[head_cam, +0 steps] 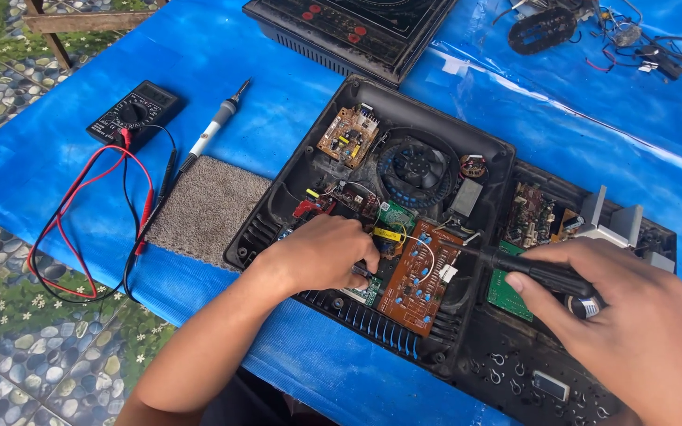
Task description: Repairing the internal circuit board of an induction cooker using a multimeter and soldering iron.
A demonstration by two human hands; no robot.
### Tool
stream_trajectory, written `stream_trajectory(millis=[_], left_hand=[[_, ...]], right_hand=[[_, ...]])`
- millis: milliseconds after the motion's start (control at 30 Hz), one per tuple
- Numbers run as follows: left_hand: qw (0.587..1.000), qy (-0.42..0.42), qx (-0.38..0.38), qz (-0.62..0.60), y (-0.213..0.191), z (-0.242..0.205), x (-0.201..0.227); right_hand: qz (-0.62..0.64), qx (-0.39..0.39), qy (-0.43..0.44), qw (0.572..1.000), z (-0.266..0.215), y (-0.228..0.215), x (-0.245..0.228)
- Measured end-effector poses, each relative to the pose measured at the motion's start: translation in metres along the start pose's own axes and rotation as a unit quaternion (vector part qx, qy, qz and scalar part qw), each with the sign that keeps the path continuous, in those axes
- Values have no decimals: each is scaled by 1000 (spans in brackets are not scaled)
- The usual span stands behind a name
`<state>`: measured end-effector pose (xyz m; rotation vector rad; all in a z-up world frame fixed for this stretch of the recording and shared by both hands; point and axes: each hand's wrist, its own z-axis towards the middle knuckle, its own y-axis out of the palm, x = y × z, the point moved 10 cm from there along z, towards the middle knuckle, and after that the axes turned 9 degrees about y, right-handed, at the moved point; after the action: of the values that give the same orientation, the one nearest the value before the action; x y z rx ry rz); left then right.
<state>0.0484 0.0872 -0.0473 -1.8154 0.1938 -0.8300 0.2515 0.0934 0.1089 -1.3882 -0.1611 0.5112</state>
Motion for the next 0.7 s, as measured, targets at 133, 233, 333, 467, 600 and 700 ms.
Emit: stream_trajectory(millis=[133, 233, 333, 467, 600, 700], left_hand=[[1000, 3, 1, 0, 3, 3, 0], [999, 25, 42, 14, 2, 5, 2], [999, 30, 36, 9, 3, 3, 4], [999, 28, 21, -16, -5, 0, 6], [990, 71, 114, -37, -43, -7, 22], [961, 99, 256, -7, -74, -18, 25]], right_hand=[[27, 14, -13, 999, -1, -2, -12], [3, -7, -23, 1000, 0, 3, -10], [10, 3, -19, 1000, 0, 0, -11], [-6, 44, -14, 999, -1, -8, -11], [11, 107, -5, 994, -2, -24, -13], [33, 131, -8, 991, -1, -30, -20]])
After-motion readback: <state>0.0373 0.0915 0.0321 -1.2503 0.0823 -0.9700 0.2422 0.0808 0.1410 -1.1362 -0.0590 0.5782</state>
